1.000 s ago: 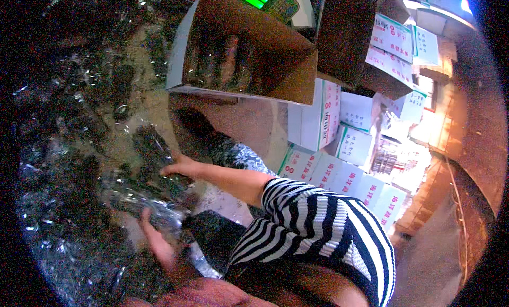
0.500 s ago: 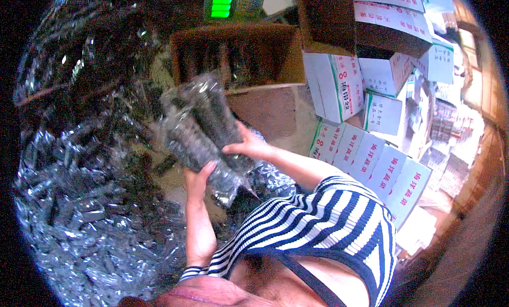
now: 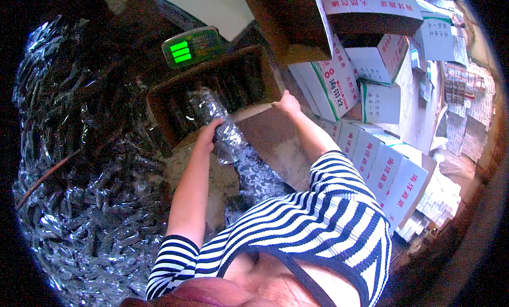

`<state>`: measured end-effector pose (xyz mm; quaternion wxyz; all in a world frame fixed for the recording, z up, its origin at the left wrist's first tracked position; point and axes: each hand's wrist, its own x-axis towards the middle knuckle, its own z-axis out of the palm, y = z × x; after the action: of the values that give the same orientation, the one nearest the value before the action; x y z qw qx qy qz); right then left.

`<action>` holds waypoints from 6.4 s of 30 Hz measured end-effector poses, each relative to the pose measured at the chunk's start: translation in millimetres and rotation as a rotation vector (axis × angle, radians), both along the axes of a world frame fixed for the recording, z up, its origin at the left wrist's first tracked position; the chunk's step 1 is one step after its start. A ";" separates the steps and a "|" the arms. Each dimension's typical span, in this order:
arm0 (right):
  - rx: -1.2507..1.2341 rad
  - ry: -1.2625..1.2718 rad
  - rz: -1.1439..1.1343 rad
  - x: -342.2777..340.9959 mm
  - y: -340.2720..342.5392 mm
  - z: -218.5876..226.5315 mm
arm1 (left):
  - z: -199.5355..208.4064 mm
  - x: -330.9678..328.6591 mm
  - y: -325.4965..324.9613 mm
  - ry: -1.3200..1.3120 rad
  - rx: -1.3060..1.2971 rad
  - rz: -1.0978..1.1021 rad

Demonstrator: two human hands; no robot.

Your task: The person picks up plastic-wrapped bags of seaweed from a pile on the floor and places them into cardboard boxes, then stacks the filled boxes and places small paper slips on them by hand.

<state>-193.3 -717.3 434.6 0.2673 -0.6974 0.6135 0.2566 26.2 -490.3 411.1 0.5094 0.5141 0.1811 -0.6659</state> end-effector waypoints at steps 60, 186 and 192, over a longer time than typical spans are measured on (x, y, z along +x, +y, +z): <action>0.838 -0.854 -0.684 47.0 249.8 50.1 | 74.7 -55.5 140.3 -0.156 0.001 0.004; -1.491 -0.007 -0.892 -574.2 210.6 434.5 | 410.5 -479.7 -508.4 -1.718 -1.677 -0.770; -1.371 0.121 -1.046 -622.0 184.4 375.3 | 374.3 -584.2 -578.2 -1.882 -1.676 -1.045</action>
<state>-815.3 -532.9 809.9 -0.1617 -0.3180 0.8883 -0.2892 -558.0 -1068.5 785.4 0.2863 0.3167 -0.8998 -0.0896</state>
